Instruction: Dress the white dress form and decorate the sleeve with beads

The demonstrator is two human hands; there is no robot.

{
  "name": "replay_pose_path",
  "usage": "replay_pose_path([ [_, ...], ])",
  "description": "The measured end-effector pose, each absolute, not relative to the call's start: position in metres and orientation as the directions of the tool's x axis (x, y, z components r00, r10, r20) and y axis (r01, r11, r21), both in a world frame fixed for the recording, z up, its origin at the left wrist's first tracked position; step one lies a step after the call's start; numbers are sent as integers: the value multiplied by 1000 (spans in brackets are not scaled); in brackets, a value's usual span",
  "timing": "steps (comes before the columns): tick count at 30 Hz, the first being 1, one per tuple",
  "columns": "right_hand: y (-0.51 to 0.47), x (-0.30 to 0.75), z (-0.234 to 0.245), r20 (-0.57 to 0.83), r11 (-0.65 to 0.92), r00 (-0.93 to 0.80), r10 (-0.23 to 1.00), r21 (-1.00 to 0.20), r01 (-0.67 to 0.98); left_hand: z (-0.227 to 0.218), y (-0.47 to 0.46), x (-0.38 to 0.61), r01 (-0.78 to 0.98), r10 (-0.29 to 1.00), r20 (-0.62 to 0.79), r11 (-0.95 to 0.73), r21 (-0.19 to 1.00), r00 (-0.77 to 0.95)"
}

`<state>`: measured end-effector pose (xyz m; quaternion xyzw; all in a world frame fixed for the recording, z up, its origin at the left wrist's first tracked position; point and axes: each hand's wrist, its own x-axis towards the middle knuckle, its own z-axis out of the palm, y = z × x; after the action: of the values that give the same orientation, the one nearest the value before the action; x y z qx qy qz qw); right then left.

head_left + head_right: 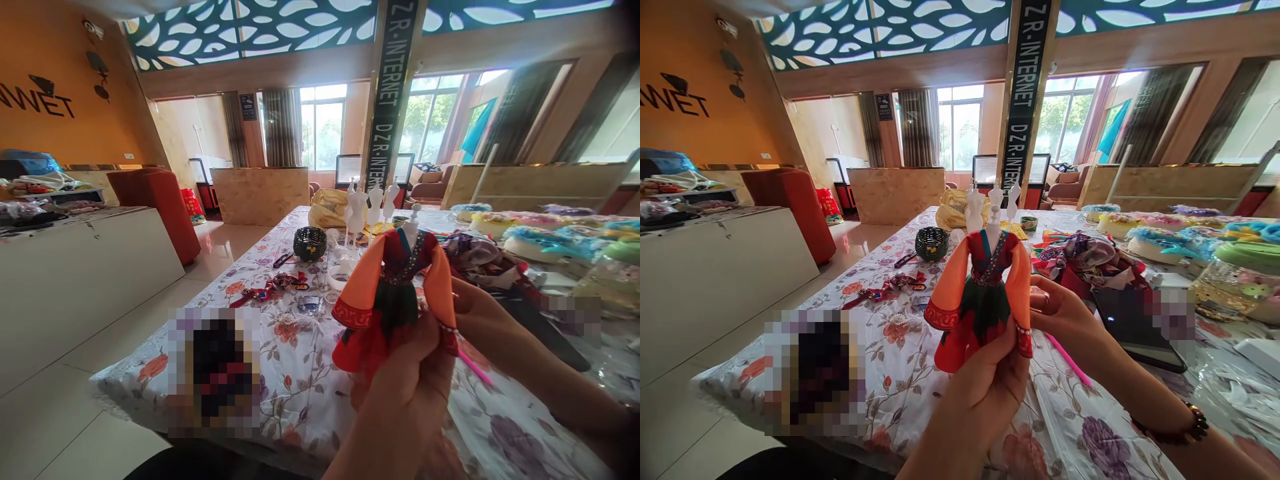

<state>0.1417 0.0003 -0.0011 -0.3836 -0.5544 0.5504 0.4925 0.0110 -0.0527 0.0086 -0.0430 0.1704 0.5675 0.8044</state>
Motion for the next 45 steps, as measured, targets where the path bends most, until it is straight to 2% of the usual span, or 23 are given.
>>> replay_pose_path([
  [5, 0, 149, -4, 138, 126, -169, 976, -989, -76, 5, -52, 13, -949, 901, -381, 281, 146, 208],
  [9, -6, 153, -3, 128, 122, -172, 977, -991, -47, 11, -54, 14, -937, 859, -460, 321, 137, 227],
  [21, -20, 149, 6, 97, 86, -176, 980, -994, -72, 12, -55, 18, -941, 857, -479, 299, 158, 191],
  [25, -23, 155, 6, 75, 72, -111, 991, -997, -33, 9, -55, 15, -938, 866, -465, 297, 178, 186],
  [29, -23, 183, 0, 124, 117, 78, 989, -989, 91, 6, -55, 8, -932, 864, -475, 295, 210, 166],
  [32, -23, 218, -7, 284, 200, 188, 940, -907, 370, -3, -56, -3, -890, 899, -370, 350, 291, 233],
  [35, -26, 256, -19, 510, 158, 286, 811, -662, 733, -16, -58, -19, -757, 913, -219, 408, 510, 345],
  [38, -30, 289, -38, 619, 85, 231, 751, -437, 895, -25, -61, -41, -443, 889, -81, 302, 844, 451],
  [39, -33, 298, -45, 648, 90, 192, 738, -375, 922, -27, -63, -49, -336, 878, -67, 250, 908, 473],
  [41, -37, 312, -60, 688, 111, 118, 716, -279, 954, -30, -69, -65, -161, 908, -79, 158, 974, 411],
  [42, -39, 318, -66, 698, 112, 93, 710, -243, 963, -31, -72, -72, -69, 950, -6, 29, 997, 312],
  [44, -42, 325, -75, 715, 131, 43, 698, -187, 974, -35, -77, -85, 166, 968, 235, -246, 955, 84],
  [45, -42, 327, -78, 718, 142, 21, 695, -166, 976, -38, -79, -91, 259, 918, 397, -383, 886, 1],
])
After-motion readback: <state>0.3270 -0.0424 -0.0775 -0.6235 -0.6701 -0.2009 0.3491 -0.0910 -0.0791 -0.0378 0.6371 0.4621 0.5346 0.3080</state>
